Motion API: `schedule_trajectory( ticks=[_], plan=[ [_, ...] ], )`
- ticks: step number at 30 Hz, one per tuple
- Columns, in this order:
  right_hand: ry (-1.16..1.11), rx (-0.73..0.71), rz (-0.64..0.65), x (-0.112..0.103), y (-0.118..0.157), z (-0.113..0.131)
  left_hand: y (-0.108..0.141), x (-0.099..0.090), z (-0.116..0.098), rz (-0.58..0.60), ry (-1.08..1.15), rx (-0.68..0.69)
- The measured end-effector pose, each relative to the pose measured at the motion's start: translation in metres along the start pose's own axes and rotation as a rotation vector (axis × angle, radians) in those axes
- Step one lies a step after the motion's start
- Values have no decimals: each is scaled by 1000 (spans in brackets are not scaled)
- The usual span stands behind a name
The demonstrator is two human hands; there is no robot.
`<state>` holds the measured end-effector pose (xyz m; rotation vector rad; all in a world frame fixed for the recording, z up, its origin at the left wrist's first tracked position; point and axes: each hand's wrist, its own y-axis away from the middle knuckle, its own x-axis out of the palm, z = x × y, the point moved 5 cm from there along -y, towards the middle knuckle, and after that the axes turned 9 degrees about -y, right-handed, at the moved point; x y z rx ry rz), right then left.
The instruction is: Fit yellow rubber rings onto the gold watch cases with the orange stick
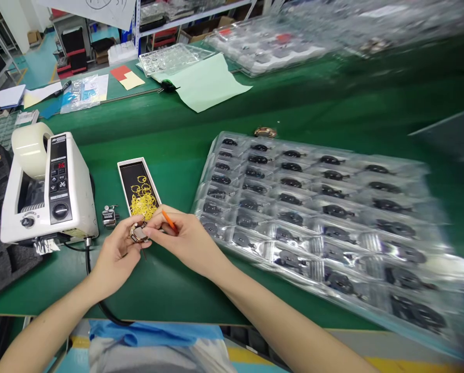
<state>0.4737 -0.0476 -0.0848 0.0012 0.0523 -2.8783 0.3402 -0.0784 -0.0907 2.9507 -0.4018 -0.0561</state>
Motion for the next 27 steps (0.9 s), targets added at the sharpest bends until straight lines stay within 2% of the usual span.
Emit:
schedule_trajectory(
  ticks=[9, 16, 18, 22, 25, 27],
  plan=[
    [171, -51, -102, 5, 3, -3, -1, 0, 6, -29, -44, 20],
    [274, -138, -173, 10, 9, -1, -2, -4, 8, -217, -74, 38],
    [278, -118, -146, 10, 8, -2, -2, -4, 7, -236, -50, 43],
    [294, -129, -45, 13, 6, -2, -2, -4, 7, -217, -15, 49],
    [347, -237, -41, 12, 6, 4, -3, -4, 7, -163, -61, 75],
    [401, -317, -37, 11, 8, 6, -4, -5, 5, -117, -173, 110]
  ],
)
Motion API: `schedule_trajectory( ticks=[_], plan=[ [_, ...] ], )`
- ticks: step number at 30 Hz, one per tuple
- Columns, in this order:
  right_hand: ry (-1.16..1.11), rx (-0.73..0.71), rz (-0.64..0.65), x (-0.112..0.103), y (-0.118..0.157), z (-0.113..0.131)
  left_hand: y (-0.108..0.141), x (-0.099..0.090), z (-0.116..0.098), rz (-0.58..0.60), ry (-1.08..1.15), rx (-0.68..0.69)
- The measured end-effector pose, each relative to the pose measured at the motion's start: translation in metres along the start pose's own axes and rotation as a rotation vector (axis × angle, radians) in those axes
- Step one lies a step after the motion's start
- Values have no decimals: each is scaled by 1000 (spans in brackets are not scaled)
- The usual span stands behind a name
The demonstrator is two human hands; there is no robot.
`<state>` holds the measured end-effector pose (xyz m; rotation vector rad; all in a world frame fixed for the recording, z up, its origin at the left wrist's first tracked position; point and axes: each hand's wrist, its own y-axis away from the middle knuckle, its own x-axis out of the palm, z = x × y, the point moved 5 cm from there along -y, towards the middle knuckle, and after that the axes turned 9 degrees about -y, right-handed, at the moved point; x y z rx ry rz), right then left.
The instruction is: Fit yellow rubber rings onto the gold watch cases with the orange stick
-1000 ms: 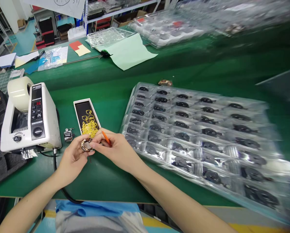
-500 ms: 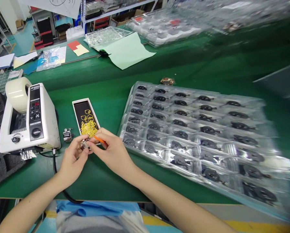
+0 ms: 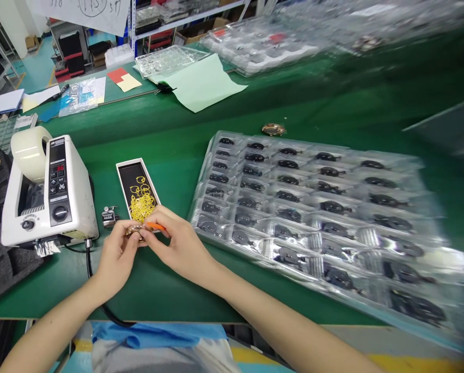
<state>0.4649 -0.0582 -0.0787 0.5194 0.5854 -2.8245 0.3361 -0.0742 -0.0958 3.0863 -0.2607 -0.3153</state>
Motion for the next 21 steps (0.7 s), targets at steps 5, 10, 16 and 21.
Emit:
schedule_trajectory(
  ticks=[5, 10, 16, 21],
  plan=[
    [221, -363, -14, -3, 6, 15, -2, -12, -17, -35, -374, 201],
    [353, -651, -210, -8, 18, 36, -6, -21, -18, -122, -201, 10],
    [537, -630, -334, -2, 20, 35, -3, -10, -9, -27, 152, -201],
    [446, -574, -291, 0, 15, 25, 3, -4, -10, -23, 183, -188]
  ],
)
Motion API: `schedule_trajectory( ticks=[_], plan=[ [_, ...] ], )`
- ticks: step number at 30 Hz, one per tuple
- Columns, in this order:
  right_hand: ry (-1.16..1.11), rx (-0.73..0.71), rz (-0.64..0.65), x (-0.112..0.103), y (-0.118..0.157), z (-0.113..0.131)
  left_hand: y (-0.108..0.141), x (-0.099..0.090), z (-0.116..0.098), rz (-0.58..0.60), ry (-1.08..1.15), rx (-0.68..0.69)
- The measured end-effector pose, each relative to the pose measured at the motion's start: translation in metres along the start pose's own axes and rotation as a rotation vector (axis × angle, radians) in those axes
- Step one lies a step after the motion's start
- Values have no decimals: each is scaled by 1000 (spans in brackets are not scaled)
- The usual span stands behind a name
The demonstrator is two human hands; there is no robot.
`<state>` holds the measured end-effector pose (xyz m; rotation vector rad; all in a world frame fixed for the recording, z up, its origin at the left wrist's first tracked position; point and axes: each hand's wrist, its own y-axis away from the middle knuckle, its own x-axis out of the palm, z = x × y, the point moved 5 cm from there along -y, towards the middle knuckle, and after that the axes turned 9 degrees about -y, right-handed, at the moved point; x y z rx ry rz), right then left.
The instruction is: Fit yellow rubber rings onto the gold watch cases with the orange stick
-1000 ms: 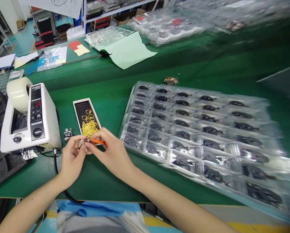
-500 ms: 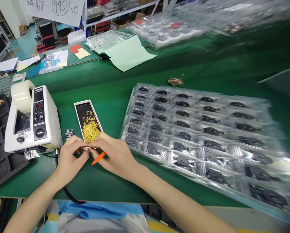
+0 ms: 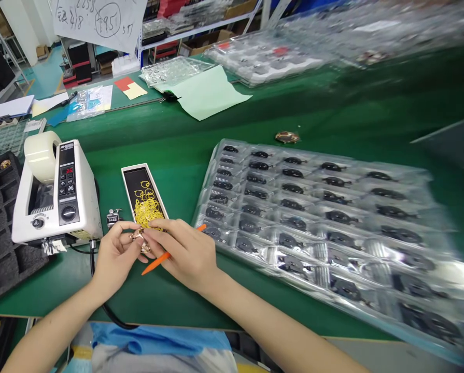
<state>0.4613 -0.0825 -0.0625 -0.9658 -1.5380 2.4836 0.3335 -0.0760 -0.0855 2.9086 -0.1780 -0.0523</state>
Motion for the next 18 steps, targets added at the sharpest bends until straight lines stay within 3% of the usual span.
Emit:
schedule_trajectory(
  ticks=[10, 18],
  plan=[
    [-30, -140, -5, 1, 2, 2, 4, 1, 4, -19, -36, 54],
    [-55, -146, 29, 0, 0, 1, 4, 0, 7, -41, -11, 45]
  ],
)
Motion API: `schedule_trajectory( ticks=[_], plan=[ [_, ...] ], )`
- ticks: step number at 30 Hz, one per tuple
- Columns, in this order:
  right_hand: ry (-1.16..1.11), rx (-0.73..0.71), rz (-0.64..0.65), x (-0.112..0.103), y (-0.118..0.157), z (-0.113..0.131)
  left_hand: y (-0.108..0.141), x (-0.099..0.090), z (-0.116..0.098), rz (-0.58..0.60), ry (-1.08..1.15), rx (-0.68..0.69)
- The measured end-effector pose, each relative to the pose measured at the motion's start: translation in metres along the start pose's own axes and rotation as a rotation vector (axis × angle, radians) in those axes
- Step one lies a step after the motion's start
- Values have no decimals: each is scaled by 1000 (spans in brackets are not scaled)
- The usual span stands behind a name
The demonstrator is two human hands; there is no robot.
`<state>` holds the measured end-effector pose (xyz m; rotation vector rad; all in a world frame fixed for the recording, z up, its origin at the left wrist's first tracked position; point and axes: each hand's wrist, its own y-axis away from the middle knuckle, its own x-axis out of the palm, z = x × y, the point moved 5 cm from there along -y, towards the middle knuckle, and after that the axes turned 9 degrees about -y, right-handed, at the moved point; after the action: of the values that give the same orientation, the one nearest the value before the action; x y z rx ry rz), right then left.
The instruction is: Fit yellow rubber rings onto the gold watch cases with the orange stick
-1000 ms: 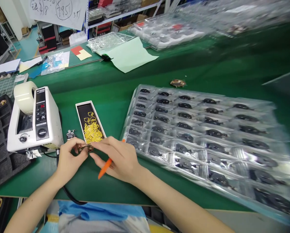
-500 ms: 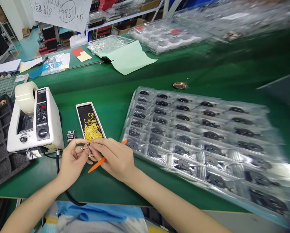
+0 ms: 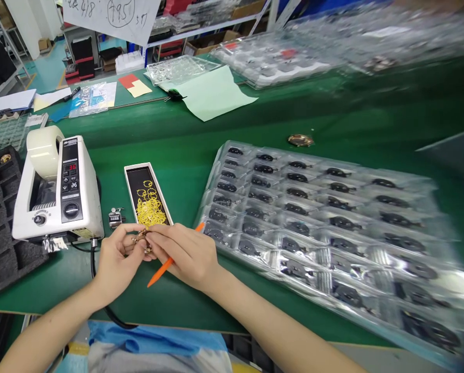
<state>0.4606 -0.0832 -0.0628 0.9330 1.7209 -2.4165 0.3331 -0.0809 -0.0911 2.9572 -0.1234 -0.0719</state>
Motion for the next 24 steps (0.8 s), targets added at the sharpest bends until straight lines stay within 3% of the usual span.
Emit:
schedule_trajectory(
  ticks=[11, 24],
  plan=[
    [18, -11, 20, 1, 1, 0, 2, -1, 0, -2, -160, 47],
    [29, 76, -63, 3, 1, 3, 1, 1, -3, 9, -44, 0]
  ],
)
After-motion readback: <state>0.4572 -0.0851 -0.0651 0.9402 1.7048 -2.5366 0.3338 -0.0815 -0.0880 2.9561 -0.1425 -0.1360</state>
